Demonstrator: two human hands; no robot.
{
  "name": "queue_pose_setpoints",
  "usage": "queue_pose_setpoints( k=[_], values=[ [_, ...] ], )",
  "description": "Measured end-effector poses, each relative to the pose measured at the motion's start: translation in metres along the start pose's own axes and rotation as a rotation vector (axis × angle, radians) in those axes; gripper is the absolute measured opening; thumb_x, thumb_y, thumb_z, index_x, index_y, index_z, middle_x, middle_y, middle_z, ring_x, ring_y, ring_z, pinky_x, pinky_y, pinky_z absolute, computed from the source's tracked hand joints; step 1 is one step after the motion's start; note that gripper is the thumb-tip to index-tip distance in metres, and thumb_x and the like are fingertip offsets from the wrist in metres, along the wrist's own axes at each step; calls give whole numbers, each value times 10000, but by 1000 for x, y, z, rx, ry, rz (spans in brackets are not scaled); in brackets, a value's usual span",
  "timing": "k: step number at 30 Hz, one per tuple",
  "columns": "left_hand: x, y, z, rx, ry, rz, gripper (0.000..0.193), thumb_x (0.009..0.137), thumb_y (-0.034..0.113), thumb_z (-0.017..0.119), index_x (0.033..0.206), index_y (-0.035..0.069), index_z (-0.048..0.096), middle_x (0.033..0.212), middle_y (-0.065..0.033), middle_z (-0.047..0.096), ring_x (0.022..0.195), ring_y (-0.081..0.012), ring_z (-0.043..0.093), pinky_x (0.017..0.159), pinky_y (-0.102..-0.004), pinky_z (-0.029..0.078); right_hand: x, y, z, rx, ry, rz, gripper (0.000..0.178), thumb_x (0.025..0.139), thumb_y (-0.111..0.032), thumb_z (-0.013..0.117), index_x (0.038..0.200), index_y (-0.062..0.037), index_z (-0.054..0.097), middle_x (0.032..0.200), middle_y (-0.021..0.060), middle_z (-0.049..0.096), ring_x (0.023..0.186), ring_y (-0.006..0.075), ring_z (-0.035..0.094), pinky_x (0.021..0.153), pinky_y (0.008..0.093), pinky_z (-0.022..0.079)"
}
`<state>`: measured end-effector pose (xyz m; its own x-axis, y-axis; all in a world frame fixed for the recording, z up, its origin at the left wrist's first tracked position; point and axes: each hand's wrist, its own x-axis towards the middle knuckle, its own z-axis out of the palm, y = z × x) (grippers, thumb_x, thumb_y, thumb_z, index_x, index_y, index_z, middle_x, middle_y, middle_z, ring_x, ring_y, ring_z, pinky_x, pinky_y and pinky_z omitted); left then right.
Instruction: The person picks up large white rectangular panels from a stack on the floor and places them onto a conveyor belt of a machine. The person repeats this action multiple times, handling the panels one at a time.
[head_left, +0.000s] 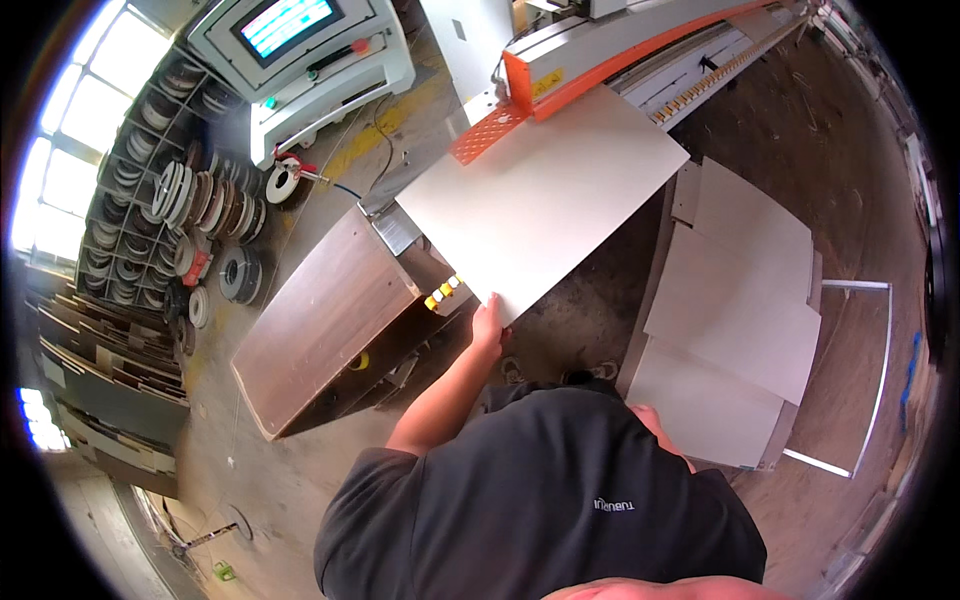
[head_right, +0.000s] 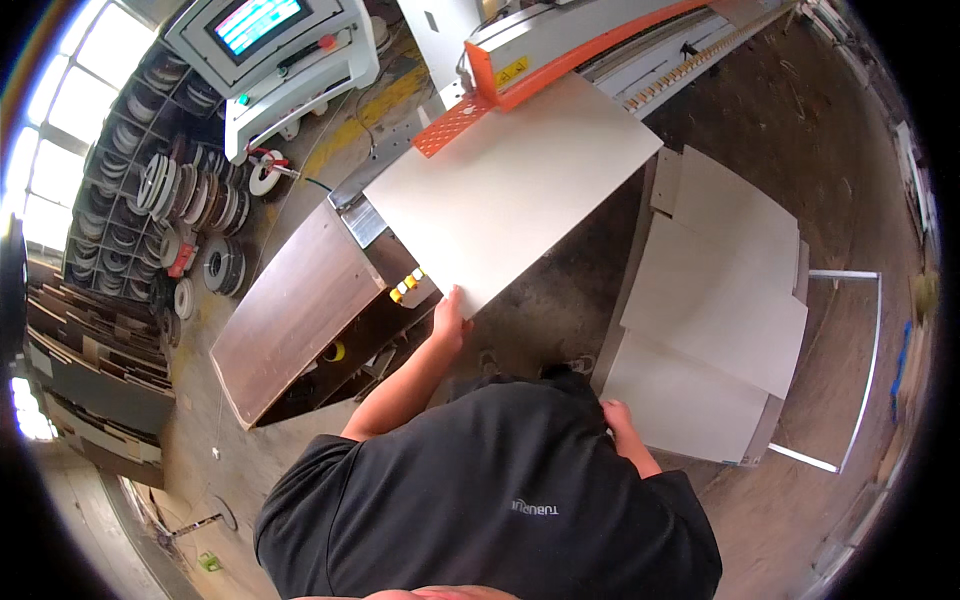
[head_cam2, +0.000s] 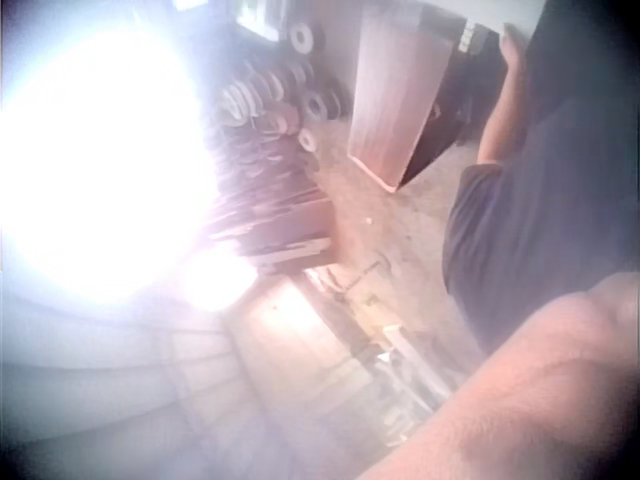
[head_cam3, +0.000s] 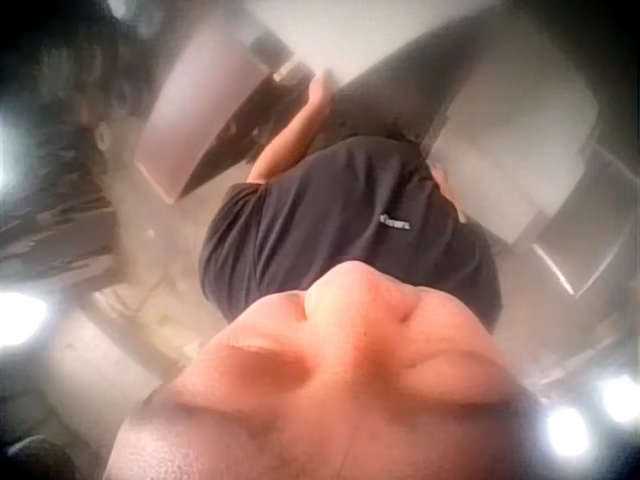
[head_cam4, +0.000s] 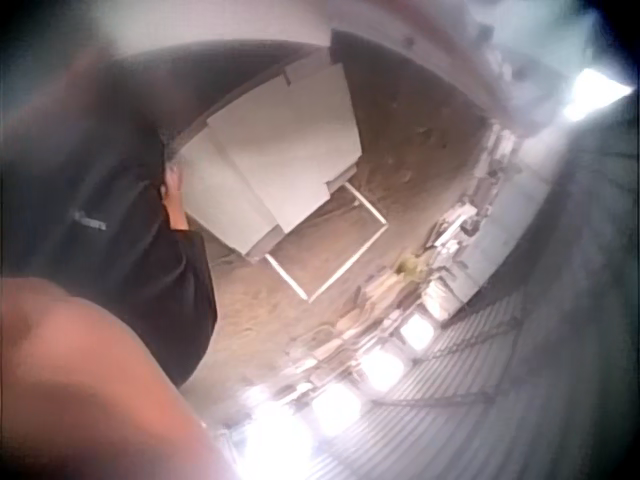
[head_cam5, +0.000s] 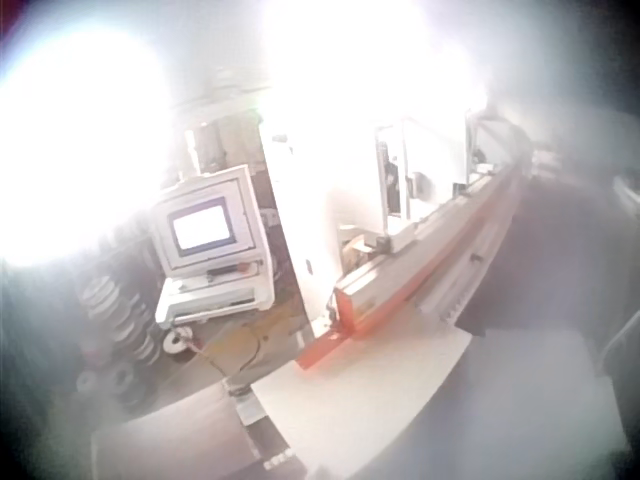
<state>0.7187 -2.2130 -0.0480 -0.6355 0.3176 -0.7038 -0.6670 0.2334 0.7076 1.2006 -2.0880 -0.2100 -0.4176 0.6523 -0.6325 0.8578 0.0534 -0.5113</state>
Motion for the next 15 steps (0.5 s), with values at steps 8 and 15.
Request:
queue_pose_setpoints(
  k=[8,15],
  values=[
    [27,1,65,-40,-37,-36,438,1013,531,500,1035,97,562,790,-71,570,575,-183,539,481,-328,477,16,88,5,-264,32,-181,295,905,-291,543,941,-76,742,950,221,704,918,428,671,781,522,523],
    [18,-44,119,307,-522,-151,372,1017,447,566,1037,76,571,704,-19,542,548,-118,498,497,-277,431,3,54,-64,172,179,259,376,913,-392,536,943,-94,763,927,147,735,899,383,687,794,469,538]
  ],
)
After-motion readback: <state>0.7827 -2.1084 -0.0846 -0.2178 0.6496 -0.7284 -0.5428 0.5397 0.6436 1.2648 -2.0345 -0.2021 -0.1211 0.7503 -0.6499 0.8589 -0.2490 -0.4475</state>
